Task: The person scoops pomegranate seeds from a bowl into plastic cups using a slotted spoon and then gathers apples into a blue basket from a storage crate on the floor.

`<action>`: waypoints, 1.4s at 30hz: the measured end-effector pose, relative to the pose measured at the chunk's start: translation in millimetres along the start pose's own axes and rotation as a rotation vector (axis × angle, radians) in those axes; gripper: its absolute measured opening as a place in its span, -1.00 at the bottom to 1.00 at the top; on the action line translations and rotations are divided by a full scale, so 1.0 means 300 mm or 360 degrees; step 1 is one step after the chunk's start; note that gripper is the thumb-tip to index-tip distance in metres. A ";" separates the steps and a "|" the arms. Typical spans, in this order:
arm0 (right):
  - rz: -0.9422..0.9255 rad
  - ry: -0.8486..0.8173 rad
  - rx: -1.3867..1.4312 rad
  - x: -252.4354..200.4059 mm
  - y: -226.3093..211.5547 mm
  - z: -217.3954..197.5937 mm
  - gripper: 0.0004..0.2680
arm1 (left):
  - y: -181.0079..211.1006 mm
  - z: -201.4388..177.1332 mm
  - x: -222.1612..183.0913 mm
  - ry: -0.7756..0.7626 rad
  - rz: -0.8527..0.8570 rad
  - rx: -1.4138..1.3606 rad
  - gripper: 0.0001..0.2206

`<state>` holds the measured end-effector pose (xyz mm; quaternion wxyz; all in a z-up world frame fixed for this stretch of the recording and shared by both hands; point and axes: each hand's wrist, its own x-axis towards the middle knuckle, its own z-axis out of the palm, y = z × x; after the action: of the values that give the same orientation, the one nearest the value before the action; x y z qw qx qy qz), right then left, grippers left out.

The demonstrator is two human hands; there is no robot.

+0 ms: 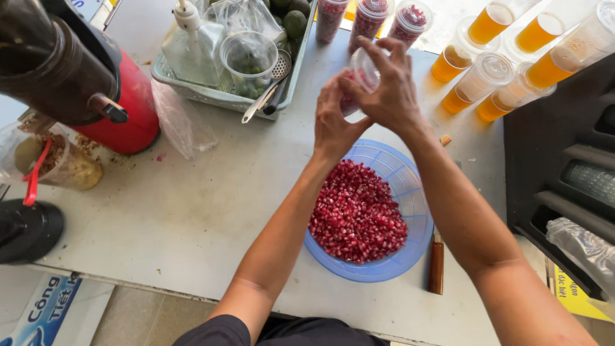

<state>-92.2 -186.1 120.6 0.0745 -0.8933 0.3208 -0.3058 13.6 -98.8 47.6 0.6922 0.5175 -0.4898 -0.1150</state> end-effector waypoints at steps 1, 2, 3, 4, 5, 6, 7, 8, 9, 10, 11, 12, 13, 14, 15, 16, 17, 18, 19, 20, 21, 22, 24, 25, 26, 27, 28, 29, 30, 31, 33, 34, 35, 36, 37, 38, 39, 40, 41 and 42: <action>-0.0064 -0.0025 0.0123 -0.016 -0.074 0.007 -0.43 | 0.008 -0.047 -0.008 0.0026 0.0076 0.0144 -0.16; -0.0084 -0.0118 0.0191 -0.037 -0.146 0.015 -0.43 | 0.013 -0.104 -0.019 0.0050 0.0150 0.0289 -0.17; -0.0105 -0.0205 0.0268 -0.056 -0.218 0.032 -0.44 | 0.016 -0.171 -0.029 0.0069 0.0228 0.0445 -0.18; -0.0127 -0.0293 0.0344 -0.071 -0.282 0.045 -0.44 | 0.022 -0.234 -0.051 0.0045 0.0076 0.0442 -0.19; -0.0134 -0.0393 0.0408 -0.082 -0.337 0.061 -0.42 | 0.031 -0.297 -0.087 0.0021 -0.0076 0.0440 -0.20; -0.0143 -0.0493 0.0471 -0.092 -0.386 0.077 -0.40 | 0.038 -0.355 -0.124 -0.0003 -0.0227 0.0436 -0.21; -0.0153 -0.0598 0.0532 -0.106 -0.427 0.091 -0.38 | 0.045 -0.406 -0.163 0.0012 -0.0260 0.0396 -0.19; -0.0192 -0.0624 0.0622 -0.122 -0.460 0.106 -0.40 | 0.049 -0.454 -0.202 0.0029 -0.0293 0.0356 -0.18; -0.0233 -0.0643 0.0712 -0.132 -0.489 0.126 -0.41 | 0.050 -0.503 -0.233 0.0043 -0.0317 0.0317 -0.16; -0.0274 -0.0663 0.0801 -0.137 -0.514 0.151 -0.42 | 0.048 -0.553 -0.263 0.0058 -0.0316 0.0267 -0.17; -0.0192 -0.0610 0.0801 -0.145 -0.528 0.175 -0.45 | 0.046 -0.588 -0.304 0.0070 -0.0325 0.0205 -0.18; -0.0110 -0.0558 0.0800 -0.150 -0.539 0.204 -0.48 | 0.040 -0.622 -0.340 0.0083 -0.0334 0.0143 -0.19; -0.0025 -0.0503 0.0798 -0.156 -0.547 0.230 -0.51 | 0.034 -0.659 -0.372 0.0143 -0.0338 0.0124 -0.17; -0.0106 -0.0354 0.0633 -0.162 -0.551 0.255 -0.54 | 0.030 -0.695 -0.400 0.0204 -0.0341 0.0105 -0.15; -0.0188 -0.0198 0.0463 -0.160 -0.550 0.277 -0.58 | 0.023 -0.722 -0.418 0.0260 -0.0336 0.0081 -0.14; -0.0271 -0.0041 0.0295 -0.153 -0.548 0.297 -0.62 | 0.021 -0.744 -0.433 0.0279 -0.0320 0.0062 -0.13; -0.0214 -0.0063 0.0266 -0.140 -0.545 0.315 -0.63 | 0.020 -0.756 -0.443 0.0296 -0.0303 0.0038 -0.11; -0.0158 -0.0085 0.0237 -0.123 -0.546 0.335 -0.64 | 0.021 -0.762 -0.448 0.0313 -0.0286 0.0014 -0.10; -0.0103 -0.0107 0.0210 -0.102 -0.548 0.354 -0.65 | 0.024 -0.762 -0.447 0.0320 -0.0299 0.0024 -0.10; -0.0137 -0.0135 0.0120 -0.074 -0.550 0.374 -0.66 | 0.031 -0.756 -0.445 0.0327 -0.0312 0.0033 -0.11; -0.0166 -0.0161 0.0033 -0.047 -0.556 0.399 -0.67 | 0.040 -0.754 -0.443 0.0329 -0.0326 0.0046 -0.11; -0.0195 -0.0186 -0.0054 -0.021 -0.555 0.419 -0.67 | 0.053 -0.748 -0.441 0.0329 -0.0383 -0.0013 -0.11; -0.0208 -0.0054 -0.0040 0.029 -0.528 0.446 -0.79 | 0.078 -0.740 -0.428 0.0318 -0.0487 -0.0132 -0.11; -0.0213 0.0008 -0.0036 0.051 -0.507 0.458 -0.84 | 0.090 -0.743 -0.425 0.0303 -0.0493 -0.0164 -0.10; -0.0092 0.0105 0.0150 0.076 -0.485 0.470 -0.85 | 0.100 -0.746 -0.422 0.0288 -0.0500 -0.0196 -0.09; 0.0025 0.0198 0.0334 0.100 -0.460 0.478 -0.86 | 0.110 -0.744 -0.415 0.0276 -0.0508 -0.0231 -0.08; 0.0142 0.0291 0.0518 0.128 -0.434 0.484 -0.86 | 0.115 -0.743 -0.402 0.0269 -0.0510 -0.0260 -0.07; 0.0204 0.0347 0.0566 0.152 -0.406 0.485 -0.83 | 0.122 -0.737 -0.401 0.0262 -0.0523 -0.0291 -0.06; 0.0267 0.0403 0.0614 0.180 -0.379 0.480 -0.80 | 0.126 -0.728 -0.398 0.0256 -0.0537 -0.0323 -0.05; 0.0337 0.0458 0.0663 0.182 -0.356 0.474 -0.75 | 0.129 -0.719 -0.394 0.0234 -0.0497 -0.0283 -0.05; 0.0292 0.0525 0.0678 0.169 -0.315 0.435 -0.78 | 0.131 -0.697 -0.368 0.0183 -0.0411 -0.0204 -0.06; 0.0269 0.0562 0.0685 0.163 -0.301 0.406 -0.80 | 0.134 -0.688 -0.349 0.0162 -0.0416 -0.0263 -0.06; 0.0162 0.0672 0.0664 0.139 -0.287 0.368 -0.82 | 0.137 -0.671 -0.335 0.0133 -0.0430 -0.0332 -0.06; 0.0050 0.0777 0.0641 0.108 -0.277 0.328 -0.83 | 0.139 -0.653 -0.318 0.0103 -0.0444 -0.0401 -0.06; -0.0060 0.0876 0.0609 0.069 -0.264 0.276 -0.82 | 0.141 -0.630 -0.298 0.0073 -0.0399 -0.0441 -0.06; 0.0079 0.0783 0.0618 0.034 -0.244 0.211 -0.81 | 0.141 -0.608 -0.274 0.0044 -0.0355 -0.0482 -0.07; 0.0225 0.0691 0.0628 -0.014 -0.224 0.139 -0.78 | 0.142 -0.589 -0.254 0.0008 -0.0315 -0.0522 -0.07; 0.0183 0.0689 0.0657 -0.076 -0.202 0.058 -0.78 | 0.143 -0.567 -0.234 -0.0020 -0.0288 -0.0525 -0.08; 0.0144 0.0685 0.0689 -0.152 -0.183 -0.026 -0.79 | 0.144 -0.543 -0.217 -0.0048 -0.0262 -0.0527 -0.08; 0.0201 0.0676 0.0753 -0.231 -0.173 -0.101 -0.79 | 0.146 -0.519 -0.204 -0.0076 -0.0237 -0.0531 -0.09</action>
<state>-124.9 -100.5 127.4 0.2302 -0.7457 0.3042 -0.5462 92.3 55.4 52.2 0.7462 0.4275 -0.4406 -0.2576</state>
